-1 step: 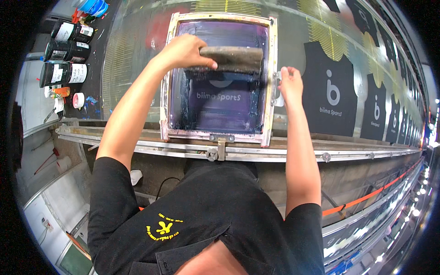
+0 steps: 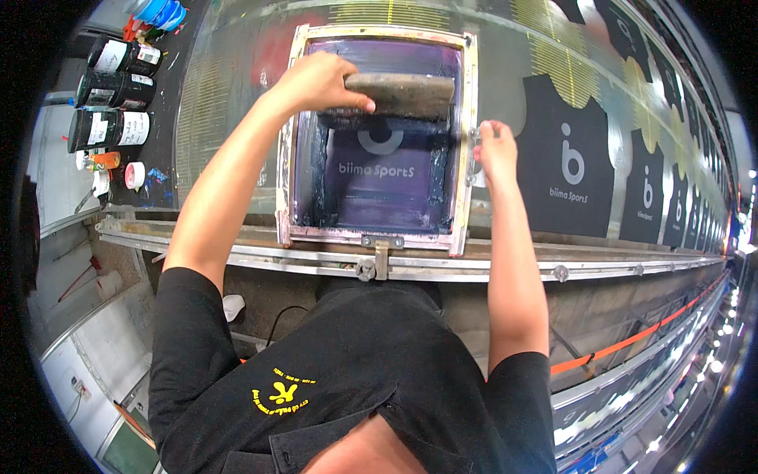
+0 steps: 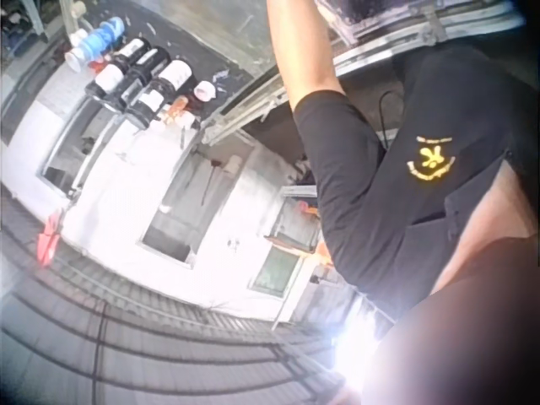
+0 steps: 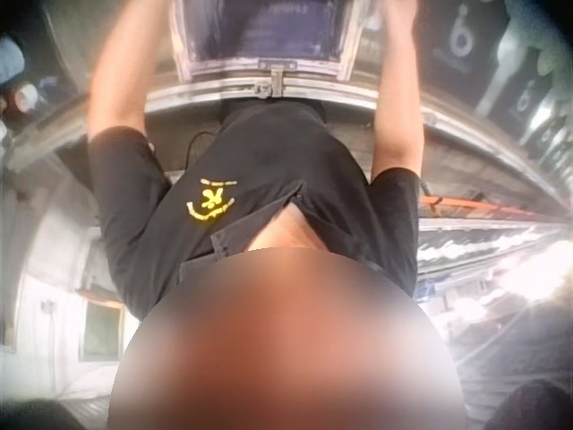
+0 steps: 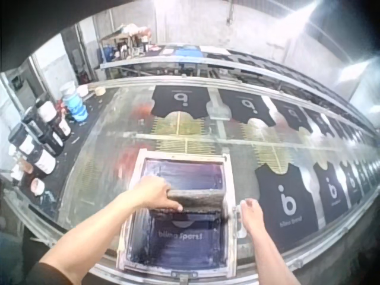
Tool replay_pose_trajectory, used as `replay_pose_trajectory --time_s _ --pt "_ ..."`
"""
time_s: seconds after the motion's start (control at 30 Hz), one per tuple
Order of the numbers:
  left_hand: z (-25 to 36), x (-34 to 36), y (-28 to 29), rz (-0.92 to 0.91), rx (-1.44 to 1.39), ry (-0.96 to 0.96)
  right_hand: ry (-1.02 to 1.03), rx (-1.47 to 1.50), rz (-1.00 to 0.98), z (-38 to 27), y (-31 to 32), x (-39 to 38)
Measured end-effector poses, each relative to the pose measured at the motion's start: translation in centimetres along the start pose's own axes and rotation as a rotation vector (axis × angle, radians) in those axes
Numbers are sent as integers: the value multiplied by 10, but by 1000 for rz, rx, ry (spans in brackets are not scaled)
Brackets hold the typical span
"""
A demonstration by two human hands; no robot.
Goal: The person uses a squeegee to spread dark ink across a screen-printing frame mounted over a black t-shirt. They repeatedly pull the squeegee across the screen to coat it evenly, then lift the frame to reveal the printed logo on the shirt.
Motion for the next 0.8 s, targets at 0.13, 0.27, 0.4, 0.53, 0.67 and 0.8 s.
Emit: replay_pose_trajectory --time_s 0.13,0.27,0.4,0.53,0.67,0.8 --pt "-10 31 43 110 143 -19 107 -66 88 15 -7 15" --pt "-40 55 24 101 89 -103 218 -92 119 2 -19 6" --pt "-20 50 15 69 19 -166 256 -115 172 -3 -7 1" --pt "-3 21 1 298 54 -126 299 -90 173 -13 -7 -6" --pt "30 -34 -33 340 55 -186 364 -169 215 -17 3 -5" --pt "73 -128 -107 374 177 -191 371 -173 194 -35 0 -26"
Point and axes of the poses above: each hand's wrist, its own x-axis towards the middle knuckle, its own y-axis out of the back of the hand, z = x × y, the point moved 5 cm from there along x, towards the middle knuckle, and after that the axes turned 5 degrees about -z, right-handed, at the moved point
